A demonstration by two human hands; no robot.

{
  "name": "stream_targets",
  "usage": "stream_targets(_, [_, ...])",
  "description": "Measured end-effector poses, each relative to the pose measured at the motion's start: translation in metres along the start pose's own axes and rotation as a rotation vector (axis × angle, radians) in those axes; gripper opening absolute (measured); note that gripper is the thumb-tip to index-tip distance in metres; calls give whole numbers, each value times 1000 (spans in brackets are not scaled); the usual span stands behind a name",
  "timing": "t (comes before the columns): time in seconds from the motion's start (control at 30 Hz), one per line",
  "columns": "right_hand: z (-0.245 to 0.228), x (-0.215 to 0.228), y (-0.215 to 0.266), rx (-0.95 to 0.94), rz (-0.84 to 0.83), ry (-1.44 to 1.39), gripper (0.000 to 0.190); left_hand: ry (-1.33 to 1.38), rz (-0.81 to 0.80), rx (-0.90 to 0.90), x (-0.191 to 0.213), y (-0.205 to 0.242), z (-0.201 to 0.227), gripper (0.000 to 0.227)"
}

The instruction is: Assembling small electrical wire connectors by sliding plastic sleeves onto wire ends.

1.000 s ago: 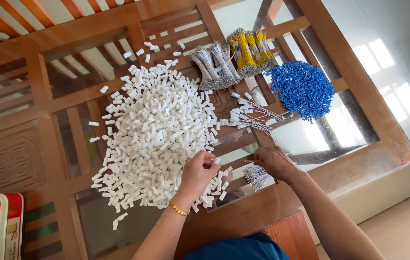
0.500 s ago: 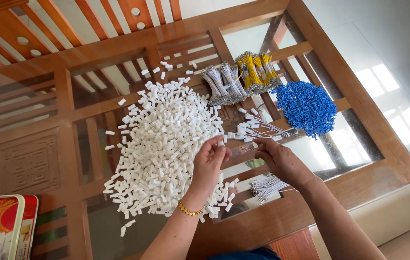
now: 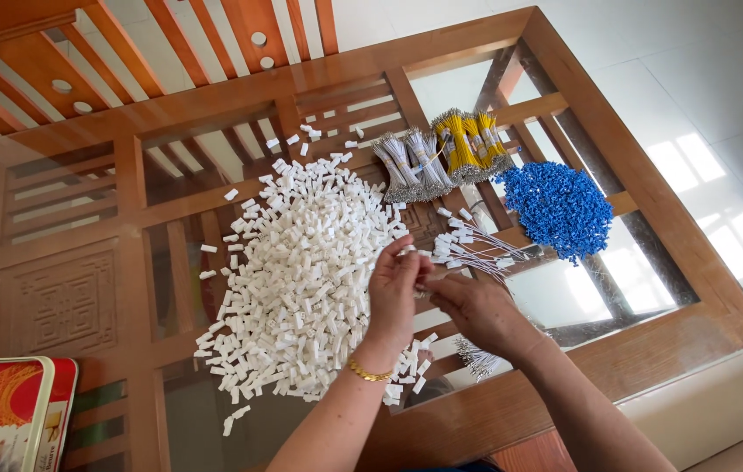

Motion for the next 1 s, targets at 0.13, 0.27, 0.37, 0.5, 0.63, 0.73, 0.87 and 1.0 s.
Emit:
stream_targets(0.13, [-1,20,6,-201,-29,-335,24,-111,21,5,28,2,22,28])
stream_targets(0.27, [14,3,-5,-271,15,-583,22,-202,-66,198,35,12,25,28])
stream_targets(0.37, [8,2,-6,-288,64,-643,18,-217,-100,213,28,20,29,28])
stream_targets(0.5, [-4,12,-4,-297,74,-624,21,-317,-171,175,27,20,29,26])
stream_targets(0.63, [-17,20,0,-306,38,-551,23,-323,-176,170,22,24,31,22])
stream_targets(0.73, [-25,25,1,-304,62,-475,20,-335,-165,170,20,26,35,21])
stream_targets(0.87, [-31,25,3,-323,96,-515,18,-358,-166,151,14,31,41,19])
stream_targets(1.0, [-6,-10,2,-397,168,-640,22,-381,-144,112,14,34,42,16])
Point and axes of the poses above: each hand's wrist, its own y-axis away from the middle knuckle, its own x-axis out of the back of the hand, z = x × y, the point moved 2 cm from there along -y, towards the middle knuckle, and after that the axes turned 11 degrees about y, right-handed, at the moved point
